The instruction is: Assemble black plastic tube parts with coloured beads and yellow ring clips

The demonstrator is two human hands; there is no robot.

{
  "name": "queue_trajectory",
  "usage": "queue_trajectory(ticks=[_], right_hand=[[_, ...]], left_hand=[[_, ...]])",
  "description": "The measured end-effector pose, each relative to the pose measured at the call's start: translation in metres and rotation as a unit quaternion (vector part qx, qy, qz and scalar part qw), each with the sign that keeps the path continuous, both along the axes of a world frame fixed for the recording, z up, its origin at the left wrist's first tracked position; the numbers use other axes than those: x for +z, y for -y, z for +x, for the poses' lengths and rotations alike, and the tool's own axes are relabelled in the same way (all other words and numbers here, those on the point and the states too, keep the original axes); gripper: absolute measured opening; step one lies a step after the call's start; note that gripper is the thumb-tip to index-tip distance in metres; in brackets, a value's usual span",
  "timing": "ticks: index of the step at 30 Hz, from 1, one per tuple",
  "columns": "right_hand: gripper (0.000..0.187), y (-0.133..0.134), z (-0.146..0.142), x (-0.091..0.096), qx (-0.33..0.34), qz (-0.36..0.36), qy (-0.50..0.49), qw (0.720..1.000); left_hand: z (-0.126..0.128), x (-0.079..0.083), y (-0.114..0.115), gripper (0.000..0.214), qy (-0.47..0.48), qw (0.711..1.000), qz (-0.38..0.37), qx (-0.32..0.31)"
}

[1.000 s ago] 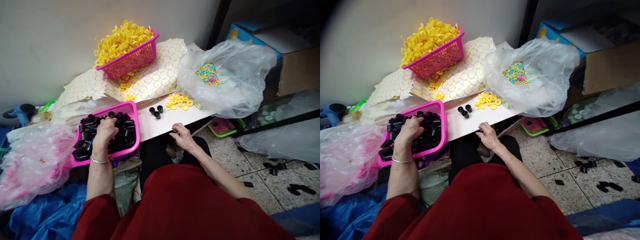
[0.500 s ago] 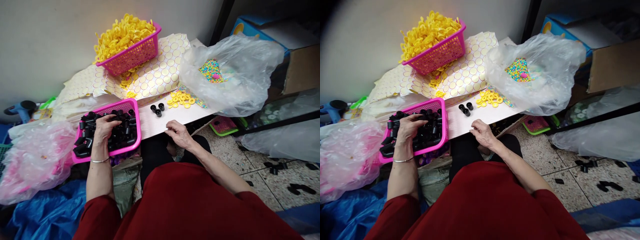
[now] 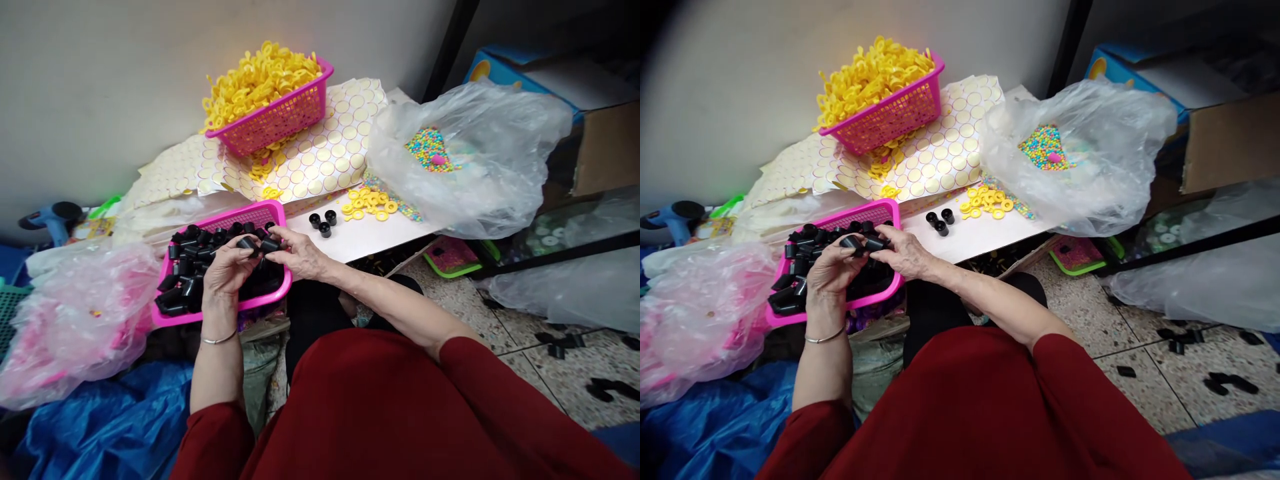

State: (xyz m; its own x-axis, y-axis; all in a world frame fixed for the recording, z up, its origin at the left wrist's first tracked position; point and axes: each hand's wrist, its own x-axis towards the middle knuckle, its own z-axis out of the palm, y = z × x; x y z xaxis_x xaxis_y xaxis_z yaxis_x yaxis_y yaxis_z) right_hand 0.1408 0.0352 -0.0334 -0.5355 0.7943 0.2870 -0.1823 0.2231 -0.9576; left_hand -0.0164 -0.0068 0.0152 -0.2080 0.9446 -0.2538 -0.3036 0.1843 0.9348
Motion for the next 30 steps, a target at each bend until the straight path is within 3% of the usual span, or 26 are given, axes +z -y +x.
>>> queue_trajectory(ticks=[4,8,10,12,14,16,19,21,23,25,26,28,30], right_hand=[[0.025,-0.001,0.006,-0.003,0.002,-0.008,0.005,1.000],[0.022,0.001,0.031,-0.011,-0.038,-0.064,-0.038,0.996],[0.025,0.004,0.045,-0.016,-0.060,-0.106,-0.059,0.991],[0.029,0.009,0.058,-0.021,-0.067,-0.151,-0.065,0.984],[0.034,0.015,0.067,-0.027,-0.058,-0.193,-0.077,0.976],[0.042,0.022,0.074,-0.031,-0.045,-0.229,-0.088,0.968],[0.044,0.031,0.081,-0.036,-0.032,-0.273,-0.080,0.958],[0.038,0.036,0.086,-0.037,-0.030,-0.287,-0.072,0.955],[0.032,0.039,0.090,-0.039,-0.040,-0.286,-0.072,0.955],[0.032,0.041,0.094,-0.040,-0.061,-0.274,-0.073,0.957],[0.033,0.041,0.096,-0.040,-0.072,-0.268,-0.072,0.958],[0.034,0.040,0.098,-0.038,-0.100,-0.256,-0.078,0.958],[0.036,0.039,0.099,-0.033,-0.126,-0.243,-0.104,0.956]], left_hand=[[-0.005,0.004,0.004,0.027,-0.042,0.999,-0.007,0.004],[-0.054,0.014,0.001,0.019,-0.096,0.988,0.001,0.121],[-0.081,0.013,-0.001,0.010,-0.140,0.970,-0.034,0.194],[-0.099,0.009,-0.003,0.019,-0.212,0.941,-0.068,0.256],[-0.106,0.002,-0.005,0.021,-0.314,0.905,-0.076,0.276],[-0.105,-0.005,-0.007,0.017,-0.430,0.870,-0.075,0.229],[-0.100,-0.009,-0.015,0.024,-0.588,0.793,-0.134,0.087],[-0.098,-0.010,-0.022,0.025,-0.650,0.735,-0.195,0.005],[-0.096,-0.009,-0.027,0.027,-0.682,0.695,-0.224,-0.026],[-0.091,-0.007,-0.028,0.029,-0.689,0.699,-0.191,0.006],[-0.086,-0.005,-0.026,0.031,-0.678,0.718,-0.156,0.036],[-0.067,0.000,-0.018,0.034,-0.615,0.781,-0.071,0.081],[-0.039,0.005,-0.007,0.038,-0.501,0.862,-0.005,0.074]])
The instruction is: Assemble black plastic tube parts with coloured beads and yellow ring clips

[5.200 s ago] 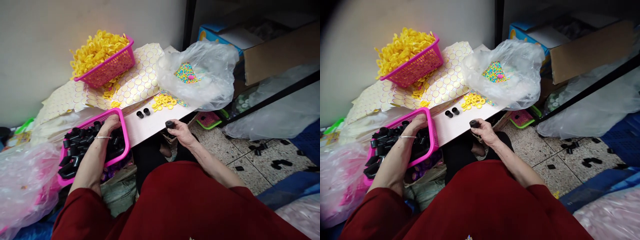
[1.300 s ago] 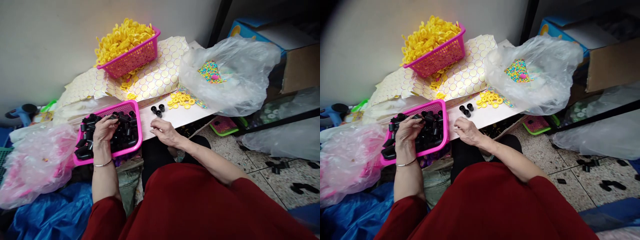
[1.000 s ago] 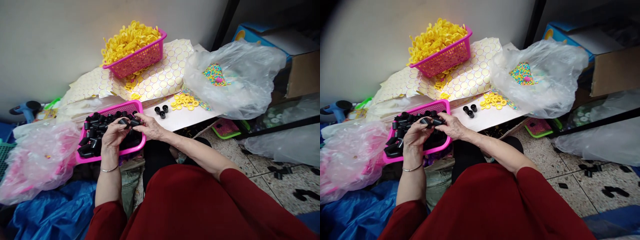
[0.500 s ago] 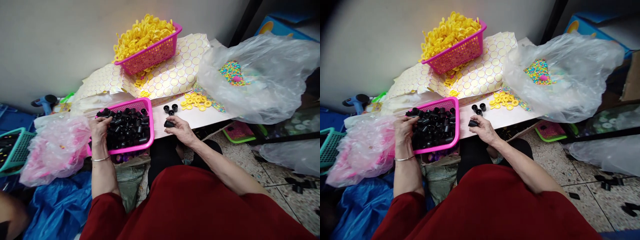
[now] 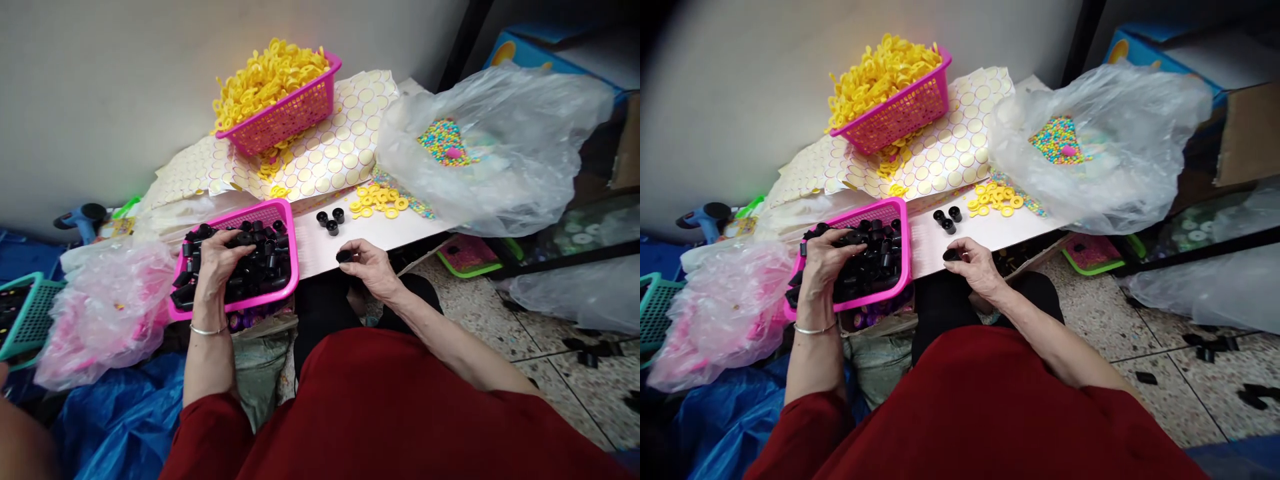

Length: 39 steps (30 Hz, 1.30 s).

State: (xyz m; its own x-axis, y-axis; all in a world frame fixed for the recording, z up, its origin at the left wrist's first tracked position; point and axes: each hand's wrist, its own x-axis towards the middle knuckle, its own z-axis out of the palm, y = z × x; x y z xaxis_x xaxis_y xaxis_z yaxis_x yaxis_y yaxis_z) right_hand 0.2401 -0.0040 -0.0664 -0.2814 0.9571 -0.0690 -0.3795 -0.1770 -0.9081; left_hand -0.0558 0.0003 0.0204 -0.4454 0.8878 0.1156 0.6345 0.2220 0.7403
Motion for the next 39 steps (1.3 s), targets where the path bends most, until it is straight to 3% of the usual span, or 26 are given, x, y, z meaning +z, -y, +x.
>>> queue_trajectory(ticks=[2,5,9,12,16,19,24,29,39], right_hand=[[0.041,-0.001,-0.001,0.010,-0.033,0.019,-0.035,0.999],[0.044,-0.001,-0.002,0.027,-0.055,0.057,-0.078,0.994],[0.045,0.002,0.003,0.038,-0.075,0.104,-0.080,0.988],[0.040,0.009,0.011,0.034,-0.110,0.135,-0.060,0.983],[0.036,0.019,0.020,0.024,-0.149,0.160,-0.017,0.976],[0.033,0.023,0.024,0.020,-0.178,0.196,0.018,0.964],[0.027,0.022,0.027,0.015,-0.199,0.246,0.068,0.946],[0.026,0.019,0.027,0.011,-0.199,0.252,0.069,0.945],[0.023,0.017,0.028,0.003,-0.200,0.248,0.119,0.940]], left_hand=[[0.033,0.004,0.010,0.040,0.134,0.989,-0.015,-0.065],[0.079,0.003,0.019,0.041,0.297,0.947,-0.042,-0.118],[0.123,-0.006,0.019,0.042,0.503,0.845,-0.079,-0.163],[0.147,-0.013,0.017,0.029,0.612,0.776,-0.091,-0.127],[0.173,-0.020,0.014,0.006,0.678,0.726,-0.111,-0.028],[0.184,-0.025,0.013,0.007,0.685,0.718,-0.123,-0.016],[0.189,-0.031,0.014,0.009,0.674,0.727,-0.128,-0.036],[0.190,-0.033,0.015,0.012,0.662,0.739,-0.129,-0.017],[0.189,-0.041,0.011,0.012,0.680,0.726,-0.104,0.001]])
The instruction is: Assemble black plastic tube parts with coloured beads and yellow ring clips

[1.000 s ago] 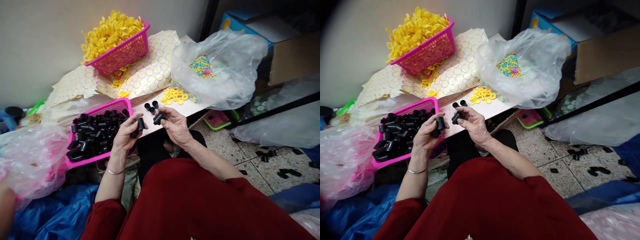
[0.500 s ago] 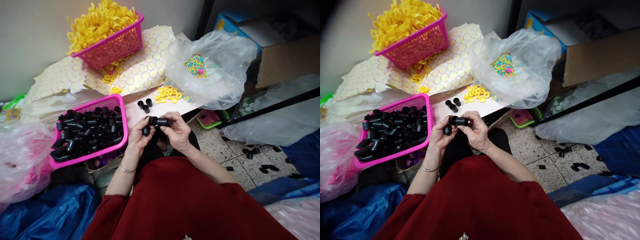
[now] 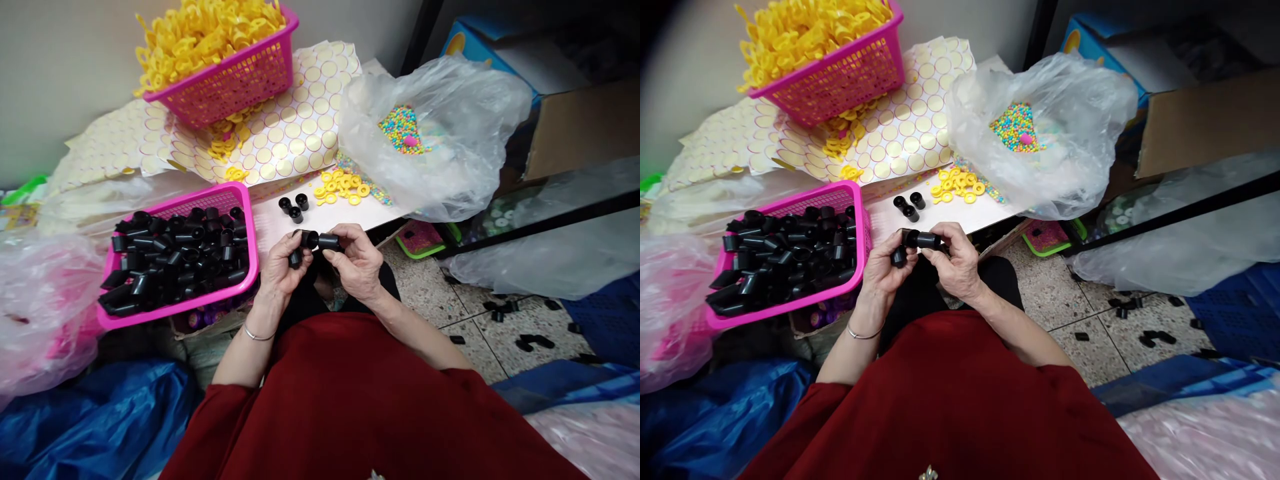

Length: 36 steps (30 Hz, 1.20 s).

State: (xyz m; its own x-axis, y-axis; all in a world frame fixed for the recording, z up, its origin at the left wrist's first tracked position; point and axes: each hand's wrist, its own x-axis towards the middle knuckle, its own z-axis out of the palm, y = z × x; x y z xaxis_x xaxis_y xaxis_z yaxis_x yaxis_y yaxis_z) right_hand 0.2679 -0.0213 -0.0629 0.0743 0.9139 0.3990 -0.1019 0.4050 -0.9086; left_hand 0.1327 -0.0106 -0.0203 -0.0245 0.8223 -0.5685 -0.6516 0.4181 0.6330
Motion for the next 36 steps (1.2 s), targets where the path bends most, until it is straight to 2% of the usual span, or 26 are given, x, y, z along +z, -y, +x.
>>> queue_trajectory(ticks=[8,11,14,17,19,23,25,28,30,31,33,35,36], right_hand=[[0.024,-0.005,-0.003,-0.002,-0.058,0.102,0.127,0.985],[0.030,-0.010,-0.006,-0.013,-0.074,0.134,0.203,0.967],[0.036,-0.024,-0.009,-0.028,-0.052,0.156,0.254,0.953],[0.036,-0.047,-0.010,-0.040,-0.054,0.122,0.293,0.947],[0.034,-0.065,-0.011,-0.046,-0.058,0.076,0.349,0.932],[0.034,-0.095,-0.018,-0.055,-0.016,0.001,0.448,0.894],[0.038,-0.105,-0.023,-0.059,-0.003,-0.016,0.455,0.890],[0.045,-0.109,-0.028,-0.063,-0.019,-0.013,0.429,0.903],[0.044,-0.106,-0.027,-0.066,-0.035,0.008,0.408,0.912],[0.042,-0.103,-0.025,-0.067,-0.040,0.022,0.398,0.916],[0.035,-0.095,-0.022,-0.068,-0.046,0.048,0.379,0.923],[0.029,-0.087,-0.021,-0.070,-0.048,0.063,0.361,0.929],[0.026,-0.084,-0.021,-0.071,-0.046,0.066,0.355,0.931]], left_hand=[[0.007,-0.007,0.004,0.024,-0.018,0.999,0.042,0.007],[0.010,-0.015,0.003,0.029,-0.028,0.997,0.067,0.003],[0.009,-0.027,-0.003,0.030,-0.049,0.996,0.079,-0.015],[0.003,-0.036,-0.010,0.029,-0.081,0.992,0.092,-0.018],[-0.003,-0.040,-0.014,0.029,-0.101,0.988,0.114,-0.011],[-0.013,-0.046,-0.015,0.050,-0.134,0.976,0.174,-0.002],[-0.013,-0.045,-0.009,0.052,-0.144,0.970,0.195,-0.007],[-0.017,-0.033,0.009,0.035,-0.171,0.963,0.202,-0.054],[-0.029,-0.018,0.022,0.024,-0.273,0.932,0.227,-0.069],[-0.039,-0.009,0.027,0.019,-0.355,0.900,0.245,-0.058],[-0.066,0.007,0.033,0.010,-0.550,0.795,0.254,-0.008],[-0.096,0.018,0.033,0.009,-0.714,0.676,0.178,0.029],[-0.109,0.021,0.030,0.011,-0.773,0.624,0.116,0.016]])
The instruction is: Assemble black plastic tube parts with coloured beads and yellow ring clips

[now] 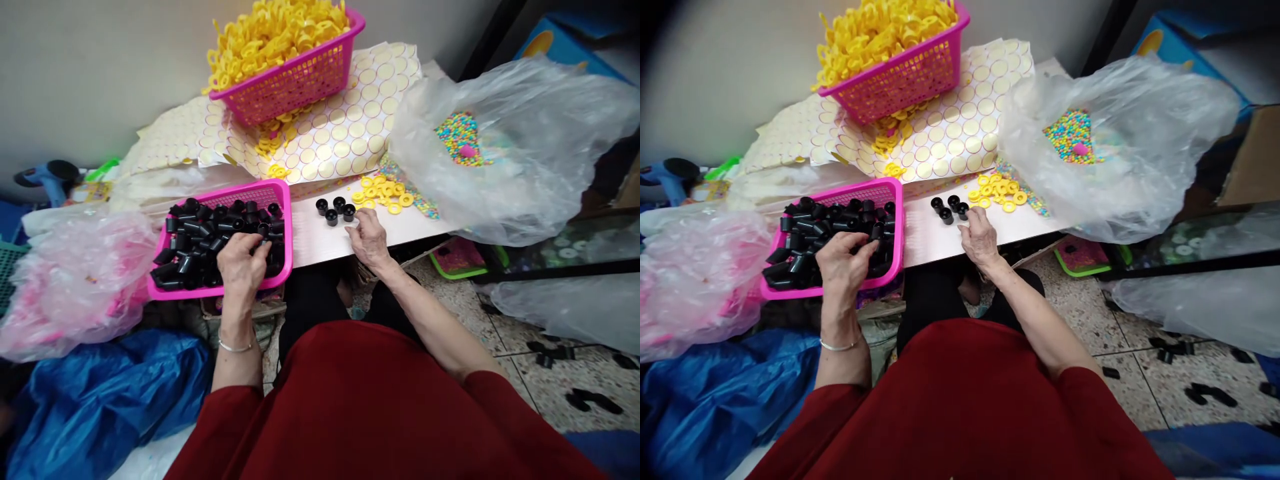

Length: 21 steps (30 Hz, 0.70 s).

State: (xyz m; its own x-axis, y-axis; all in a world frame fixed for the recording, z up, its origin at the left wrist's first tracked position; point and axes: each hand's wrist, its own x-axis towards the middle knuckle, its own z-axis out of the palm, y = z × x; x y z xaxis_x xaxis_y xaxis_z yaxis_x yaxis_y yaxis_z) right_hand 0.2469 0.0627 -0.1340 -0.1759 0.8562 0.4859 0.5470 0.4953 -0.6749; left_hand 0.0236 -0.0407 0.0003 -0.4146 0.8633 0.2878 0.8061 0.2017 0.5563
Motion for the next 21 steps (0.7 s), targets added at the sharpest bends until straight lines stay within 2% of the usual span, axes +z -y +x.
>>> queue_trajectory(ticks=[2,5,7,9,11,13,15,18,21], right_hand=[[0.023,0.005,-0.002,-0.002,0.010,0.002,-0.007,1.000],[0.021,0.009,-0.006,-0.002,0.029,0.001,-0.013,0.999],[0.021,0.012,-0.007,0.000,0.040,-0.001,-0.025,0.999],[0.020,0.016,-0.007,0.005,0.050,-0.004,-0.044,0.998],[0.017,0.021,-0.009,0.014,0.064,-0.003,-0.072,0.995],[0.012,0.028,-0.014,0.026,0.090,-0.003,-0.106,0.990],[0.010,0.034,-0.022,0.040,0.134,-0.008,-0.139,0.981],[0.014,0.040,-0.038,0.058,0.205,-0.018,-0.154,0.966],[0.015,0.041,-0.052,0.067,0.248,-0.021,-0.128,0.960]], left_hand=[[-0.019,0.002,-0.009,0.019,-0.114,0.985,-0.125,0.042],[-0.030,0.000,-0.023,0.026,-0.191,0.942,-0.276,0.012],[-0.032,-0.002,-0.030,0.023,-0.195,0.930,-0.312,-0.022],[-0.035,-0.004,-0.033,0.020,-0.166,0.938,-0.300,-0.043],[-0.038,-0.007,-0.031,0.022,-0.085,0.964,-0.249,-0.044],[-0.037,-0.009,-0.027,0.029,0.056,0.983,-0.172,-0.026],[-0.031,-0.009,-0.024,0.035,0.225,0.969,-0.101,-0.013],[-0.021,-0.005,-0.024,0.031,0.453,0.890,-0.044,-0.014],[-0.022,0.001,-0.029,0.022,0.606,0.794,-0.040,-0.038]])
